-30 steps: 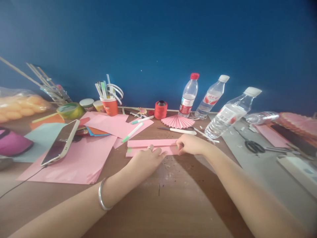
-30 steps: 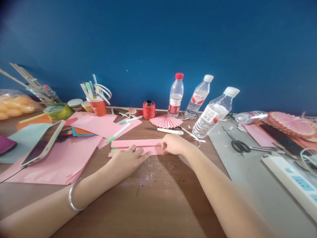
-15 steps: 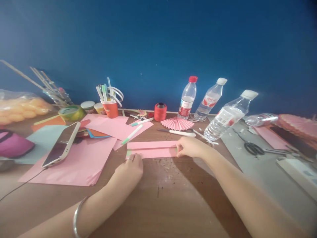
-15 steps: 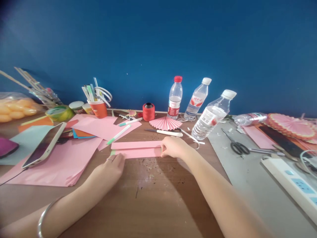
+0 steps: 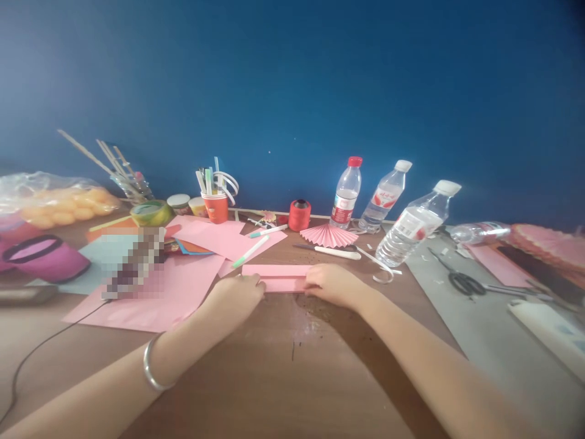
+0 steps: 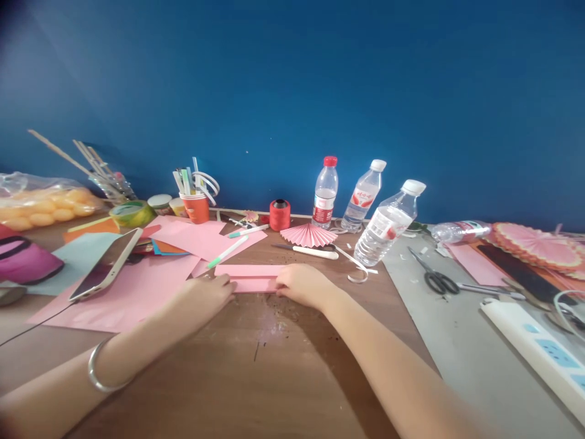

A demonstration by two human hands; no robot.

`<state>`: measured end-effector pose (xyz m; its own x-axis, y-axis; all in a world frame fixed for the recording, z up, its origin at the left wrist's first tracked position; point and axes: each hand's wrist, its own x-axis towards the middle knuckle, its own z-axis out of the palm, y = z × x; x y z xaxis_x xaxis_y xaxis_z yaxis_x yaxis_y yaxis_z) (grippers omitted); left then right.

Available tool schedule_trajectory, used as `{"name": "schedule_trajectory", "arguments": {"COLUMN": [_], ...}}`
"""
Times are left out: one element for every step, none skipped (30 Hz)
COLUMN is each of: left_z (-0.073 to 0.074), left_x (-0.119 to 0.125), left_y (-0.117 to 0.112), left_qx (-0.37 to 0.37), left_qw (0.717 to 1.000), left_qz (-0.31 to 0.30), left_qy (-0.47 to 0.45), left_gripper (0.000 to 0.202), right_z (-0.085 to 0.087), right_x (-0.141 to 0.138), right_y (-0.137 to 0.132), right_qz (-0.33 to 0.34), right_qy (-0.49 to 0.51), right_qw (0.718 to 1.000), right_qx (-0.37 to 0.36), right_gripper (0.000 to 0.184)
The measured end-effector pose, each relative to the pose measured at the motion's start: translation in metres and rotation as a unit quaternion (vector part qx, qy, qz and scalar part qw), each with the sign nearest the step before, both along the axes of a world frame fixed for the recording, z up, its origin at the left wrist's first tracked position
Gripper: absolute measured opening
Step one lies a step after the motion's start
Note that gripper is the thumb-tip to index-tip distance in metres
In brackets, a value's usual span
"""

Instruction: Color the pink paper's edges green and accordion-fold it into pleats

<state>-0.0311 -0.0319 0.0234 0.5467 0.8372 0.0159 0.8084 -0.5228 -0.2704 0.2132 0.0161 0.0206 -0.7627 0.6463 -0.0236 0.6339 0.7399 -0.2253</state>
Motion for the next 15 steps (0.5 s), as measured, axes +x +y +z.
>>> {"name": "schedule_trajectory", "arguments": {"left_z": [0.003, 0.005, 0.006, 0.006, 0.005, 0.003, 0.001, -0.001, -0.004, -0.005, -0.006, -0.007, -0.006, -0.005, -0.002], "left_x": [0.002, 0.005, 0.008, 0.011, 0.015, 0.019, 0.022, 0.025, 0.028, 0.029, 0.03, 0.031, 0.03, 0.03, 0.03], "left_y": [0.004, 0.007, 0.009, 0.01, 0.011, 0.012, 0.013, 0.014, 0.014, 0.015, 0.016, 0.017, 0.017, 0.016, 0.015], "left_qx": [-0.006, -0.012, -0.017, -0.022, -0.025, -0.027, -0.03, -0.032, -0.034, -0.036, -0.038, -0.039, -0.039, -0.038, -0.037], "left_qw": [1.0, 1.0, 0.999, 0.999, 0.998, 0.997, 0.997, 0.996, 0.995, 0.994, 0.993, 0.992, 0.992, 0.991, 0.99], "left_qz": [-0.008, -0.016, -0.022, -0.028, -0.033, -0.035, -0.034, -0.03, -0.024, -0.017, -0.009, -0.001, 0.006, 0.014, 0.022], "left_qy": [-0.007, -0.014, -0.022, -0.032, -0.043, -0.055, -0.068, -0.079, -0.09, -0.1, -0.109, -0.117, -0.124, -0.129, -0.133], "left_gripper": [0.018, 0.017, 0.016, 0.013, 0.01, 0.011, 0.014, 0.016, 0.017, 0.019, 0.02, 0.022, 0.023, 0.025, 0.027], "right_z": [-0.001, -0.002, -0.003, -0.004, -0.005, -0.006, -0.007, -0.007, -0.008, -0.008, -0.008, -0.008, -0.007, -0.006, -0.004], "right_x": [-0.001, -0.001, -0.001, -0.002, -0.002, -0.003, -0.003, -0.003, -0.003, -0.004, -0.005, -0.006, -0.008, -0.009, -0.011], "right_y": [0.0, 0.0, 0.0, -0.001, -0.001, -0.002, -0.003, -0.004, -0.004, -0.005, -0.007, -0.008, -0.01, -0.012, -0.014], "right_qz": [0.002, 0.003, 0.003, 0.0, -0.004, -0.011, -0.02, -0.029, -0.039, -0.048, -0.057, -0.066, -0.076, -0.087, -0.098], "right_qy": [0.001, 0.001, 0.003, 0.005, 0.008, 0.012, 0.018, 0.024, 0.031, 0.038, 0.045, 0.052, 0.059, 0.065, 0.071], "right_qw": [1.0, 1.0, 1.0, 1.0, 1.0, 0.999, 0.999, 0.999, 0.998, 0.998, 0.997, 0.996, 0.995, 0.994, 0.992], "right_qx": [0.007, 0.013, 0.02, 0.025, 0.029, 0.031, 0.033, 0.032, 0.031, 0.028, 0.026, 0.025, 0.024, 0.024, 0.023], "right_gripper": [0.014, 0.015, 0.016, 0.016, 0.017, 0.018, 0.018, 0.018, 0.018, 0.017, 0.018, 0.018, 0.017, 0.017, 0.018]}}
